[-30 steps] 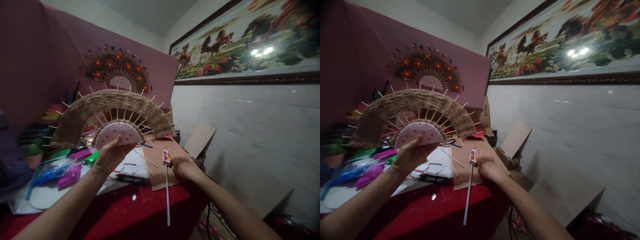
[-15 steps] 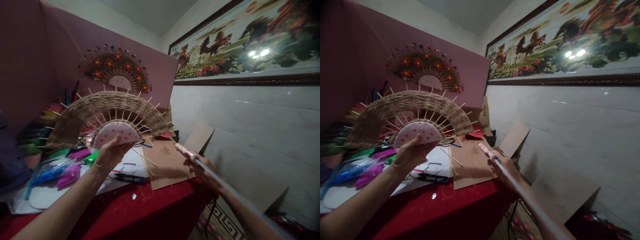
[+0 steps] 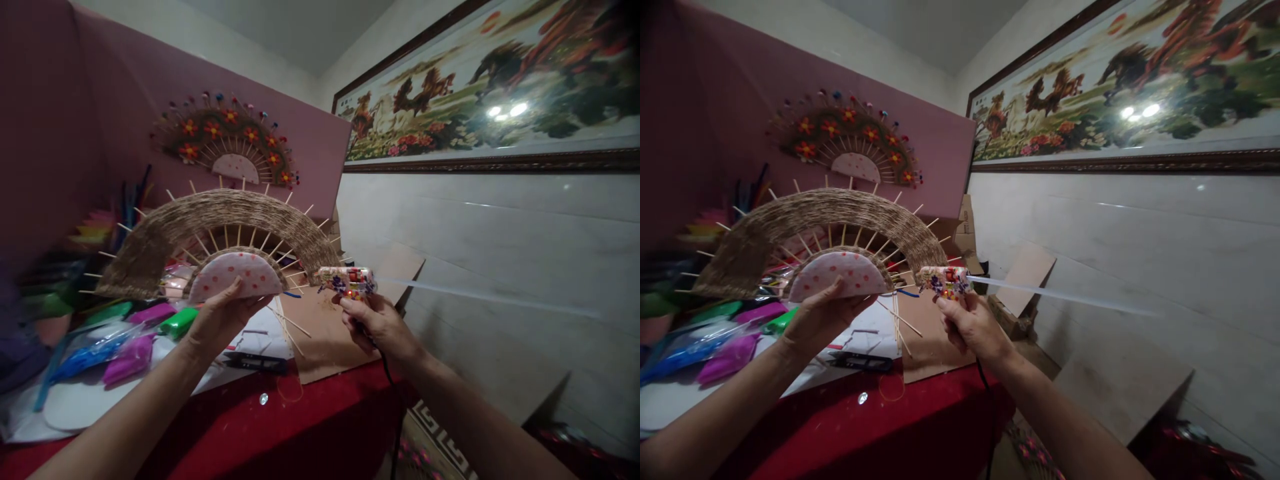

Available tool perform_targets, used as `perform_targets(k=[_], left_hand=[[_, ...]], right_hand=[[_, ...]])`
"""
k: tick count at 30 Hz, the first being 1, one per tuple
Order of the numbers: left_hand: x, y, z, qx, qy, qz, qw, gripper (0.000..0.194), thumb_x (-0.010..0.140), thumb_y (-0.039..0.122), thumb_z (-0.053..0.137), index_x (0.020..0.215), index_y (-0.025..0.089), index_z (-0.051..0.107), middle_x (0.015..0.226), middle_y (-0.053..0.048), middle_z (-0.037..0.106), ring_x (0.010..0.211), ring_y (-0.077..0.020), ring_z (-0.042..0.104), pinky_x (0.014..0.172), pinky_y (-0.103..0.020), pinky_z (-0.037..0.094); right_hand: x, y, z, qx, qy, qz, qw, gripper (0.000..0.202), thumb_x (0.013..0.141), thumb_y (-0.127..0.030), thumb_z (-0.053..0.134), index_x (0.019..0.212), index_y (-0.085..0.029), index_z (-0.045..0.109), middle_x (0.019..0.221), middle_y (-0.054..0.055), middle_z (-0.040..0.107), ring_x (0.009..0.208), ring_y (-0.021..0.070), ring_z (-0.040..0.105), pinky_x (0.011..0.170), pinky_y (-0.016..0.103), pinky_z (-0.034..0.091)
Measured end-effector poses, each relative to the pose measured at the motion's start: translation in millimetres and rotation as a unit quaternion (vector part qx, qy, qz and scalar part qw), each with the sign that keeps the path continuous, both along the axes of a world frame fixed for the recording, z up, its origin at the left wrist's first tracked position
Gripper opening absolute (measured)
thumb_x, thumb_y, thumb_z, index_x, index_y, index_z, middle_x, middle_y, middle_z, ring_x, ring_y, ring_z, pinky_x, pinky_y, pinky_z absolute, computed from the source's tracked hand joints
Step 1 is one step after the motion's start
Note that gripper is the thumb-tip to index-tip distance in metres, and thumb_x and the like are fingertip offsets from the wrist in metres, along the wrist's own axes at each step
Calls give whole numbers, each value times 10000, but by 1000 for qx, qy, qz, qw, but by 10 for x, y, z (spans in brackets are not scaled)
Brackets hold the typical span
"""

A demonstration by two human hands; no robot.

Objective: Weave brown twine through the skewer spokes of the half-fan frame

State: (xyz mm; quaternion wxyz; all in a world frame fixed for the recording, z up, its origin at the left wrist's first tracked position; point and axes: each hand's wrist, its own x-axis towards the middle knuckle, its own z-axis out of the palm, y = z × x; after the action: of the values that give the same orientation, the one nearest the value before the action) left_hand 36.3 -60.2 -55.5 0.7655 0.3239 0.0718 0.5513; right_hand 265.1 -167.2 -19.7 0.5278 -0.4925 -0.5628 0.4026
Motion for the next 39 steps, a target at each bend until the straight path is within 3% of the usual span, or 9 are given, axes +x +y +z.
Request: perform_targets(k=[12, 21, 39], left_hand=[[14, 3, -27, 13, 20, 13, 1000, 213, 796, 155, 588, 999, 105, 627, 993, -142, 692, 958, -279, 638, 908, -462, 489], [29, -19, -1, 13, 18, 19, 1000, 177, 790, 143, 598, 957, 96, 637, 991, -145, 692, 940, -275, 644, 901, -453, 497], [31, 1, -30, 12, 39, 32, 999, 168, 791, 162, 597, 949, 116, 629, 969, -115, 695, 940, -259, 638, 930, -498, 466]], right_hand=[[-66, 158, 41, -40, 34, 14, 999, 286, 711, -429, 601, 668, -188, 452, 469, -82, 454, 266, 39, 341, 244, 165, 251], [-14, 104, 56, -90, 141, 54, 984, 252, 758, -427, 558, 826, -189, 514, 515, -78, 476, 289, 24, 320, 268, 141, 207], [-57, 64, 57, -119, 107, 35, 987, 236, 791, -421, 520, 834, -189, 502, 524, -74, 460, 292, 19, 314, 275, 145, 212]])
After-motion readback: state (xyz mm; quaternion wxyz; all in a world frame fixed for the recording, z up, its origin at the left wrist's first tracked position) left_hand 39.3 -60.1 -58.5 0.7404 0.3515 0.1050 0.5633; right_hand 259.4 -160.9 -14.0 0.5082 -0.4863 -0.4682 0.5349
